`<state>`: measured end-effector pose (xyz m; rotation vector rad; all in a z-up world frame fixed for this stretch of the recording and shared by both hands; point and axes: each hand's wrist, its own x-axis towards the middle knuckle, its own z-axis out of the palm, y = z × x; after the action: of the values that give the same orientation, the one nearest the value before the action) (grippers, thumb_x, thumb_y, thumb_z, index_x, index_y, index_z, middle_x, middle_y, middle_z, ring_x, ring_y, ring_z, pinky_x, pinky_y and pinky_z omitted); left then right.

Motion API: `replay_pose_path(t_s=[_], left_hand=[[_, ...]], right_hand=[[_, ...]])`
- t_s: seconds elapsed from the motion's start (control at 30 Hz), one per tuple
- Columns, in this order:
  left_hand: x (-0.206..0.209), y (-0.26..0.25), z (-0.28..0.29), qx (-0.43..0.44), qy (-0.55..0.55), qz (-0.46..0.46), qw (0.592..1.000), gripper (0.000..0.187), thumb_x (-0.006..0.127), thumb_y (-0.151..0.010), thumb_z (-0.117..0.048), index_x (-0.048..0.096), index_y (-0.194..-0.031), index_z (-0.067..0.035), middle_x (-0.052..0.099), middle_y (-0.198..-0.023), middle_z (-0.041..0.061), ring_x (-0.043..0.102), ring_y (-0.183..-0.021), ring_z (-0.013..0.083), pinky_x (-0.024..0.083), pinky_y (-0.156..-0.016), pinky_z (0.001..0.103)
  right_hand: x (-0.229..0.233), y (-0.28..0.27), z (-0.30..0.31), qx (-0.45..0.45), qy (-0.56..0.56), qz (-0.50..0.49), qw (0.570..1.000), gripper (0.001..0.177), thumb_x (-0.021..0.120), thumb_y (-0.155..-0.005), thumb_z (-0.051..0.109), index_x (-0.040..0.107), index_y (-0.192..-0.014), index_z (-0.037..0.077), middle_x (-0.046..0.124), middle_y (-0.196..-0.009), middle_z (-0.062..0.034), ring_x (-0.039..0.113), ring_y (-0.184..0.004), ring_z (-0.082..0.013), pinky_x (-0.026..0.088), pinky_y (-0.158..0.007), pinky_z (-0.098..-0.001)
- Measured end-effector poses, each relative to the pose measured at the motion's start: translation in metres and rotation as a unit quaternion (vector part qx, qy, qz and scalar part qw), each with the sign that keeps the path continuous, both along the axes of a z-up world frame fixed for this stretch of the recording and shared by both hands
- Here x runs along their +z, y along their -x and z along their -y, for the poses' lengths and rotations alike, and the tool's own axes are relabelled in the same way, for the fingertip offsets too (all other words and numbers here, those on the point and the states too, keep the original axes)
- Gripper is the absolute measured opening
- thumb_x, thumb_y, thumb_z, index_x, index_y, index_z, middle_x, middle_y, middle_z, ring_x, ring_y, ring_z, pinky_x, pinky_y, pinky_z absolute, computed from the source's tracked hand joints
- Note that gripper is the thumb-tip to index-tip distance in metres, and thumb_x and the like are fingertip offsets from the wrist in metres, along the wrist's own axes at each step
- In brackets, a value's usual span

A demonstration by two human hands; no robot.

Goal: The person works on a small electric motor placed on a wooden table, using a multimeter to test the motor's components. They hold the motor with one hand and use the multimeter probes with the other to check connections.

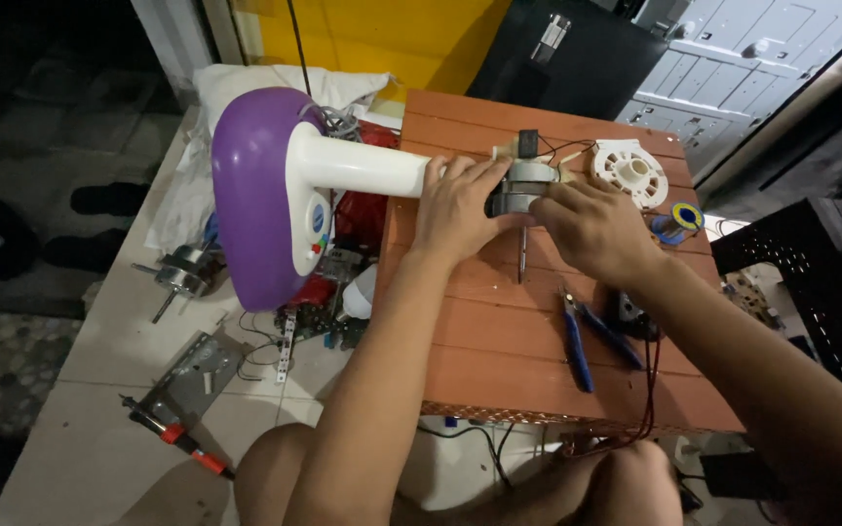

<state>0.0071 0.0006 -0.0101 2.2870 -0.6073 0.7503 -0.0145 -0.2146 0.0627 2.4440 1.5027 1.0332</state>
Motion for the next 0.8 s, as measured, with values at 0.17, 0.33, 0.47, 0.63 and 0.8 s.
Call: replay_pose_path(t_s=[0.17,0.33,0.47,0.63,0.8], left_hand=[[0.004,0.003,0.001,-0.013,0.012,0.004,1.000,0.079,0.069,-0.082,-0.072,0.059,-0.140,-0.018,0.071,-0.130,0.003,0.061,-0.119,0.0213,0.025,-0.114,0.053],[-0.006,-0.006,0.000,-0.010,0.020,0.011,1.000,0.078,0.079,-0.077,-0.063,0.058,-0.139,-0.020,0.071,-0.129,0.001,0.061,-0.119,0.0227,0.028,-0.112,0.054],[-0.002,-0.006,-0.001,-0.008,-0.023,0.000,1.000,0.077,0.074,-0.081,-0.067,0.056,-0.142,-0.022,0.070,-0.128,-0.002,0.059,-0.120,0.0176,0.025,-0.112,0.050],[0.011,0.010,-0.003,-0.022,0.017,0.008,1.000,0.077,0.071,-0.082,-0.065,0.059,-0.138,-0.013,0.072,-0.128,0.008,0.061,-0.118,0.0254,0.025,-0.112,0.053],[0.020,0.016,-0.004,-0.015,0.026,0.007,1.000,0.071,0.072,-0.086,-0.060,0.059,-0.137,-0.013,0.073,-0.126,0.008,0.063,-0.116,0.0252,0.026,-0.110,0.051]], right_hand=[[0.014,-0.011,-0.007,-0.023,0.026,0.019,0.999,0.020,0.062,-0.095,0.009,0.058,-0.078,0.016,0.057,-0.077,0.0002,0.069,-0.073,-0.0254,0.051,-0.065,-0.0368],[0.008,-0.003,-0.007,-0.017,0.050,-0.009,0.999,0.013,0.061,-0.090,0.005,0.061,-0.082,0.015,0.059,-0.081,-0.0019,0.070,-0.075,-0.0280,0.052,-0.061,-0.0397],[-0.001,-0.006,0.000,0.018,0.032,-0.015,0.999,0.013,0.056,-0.094,0.008,0.059,-0.085,0.016,0.057,-0.081,-0.0031,0.068,-0.071,-0.0287,0.050,-0.061,-0.0393],[0.023,-0.014,-0.004,-0.014,0.036,0.015,0.999,0.017,0.057,-0.100,0.016,0.058,-0.083,0.016,0.056,-0.081,-0.0014,0.067,-0.073,-0.0275,0.051,-0.063,-0.0375],[0.024,-0.022,-0.009,-0.018,0.057,0.020,0.998,0.022,0.057,-0.101,0.016,0.057,-0.079,0.017,0.058,-0.079,0.0003,0.067,-0.071,-0.0236,0.050,-0.062,-0.0346]])
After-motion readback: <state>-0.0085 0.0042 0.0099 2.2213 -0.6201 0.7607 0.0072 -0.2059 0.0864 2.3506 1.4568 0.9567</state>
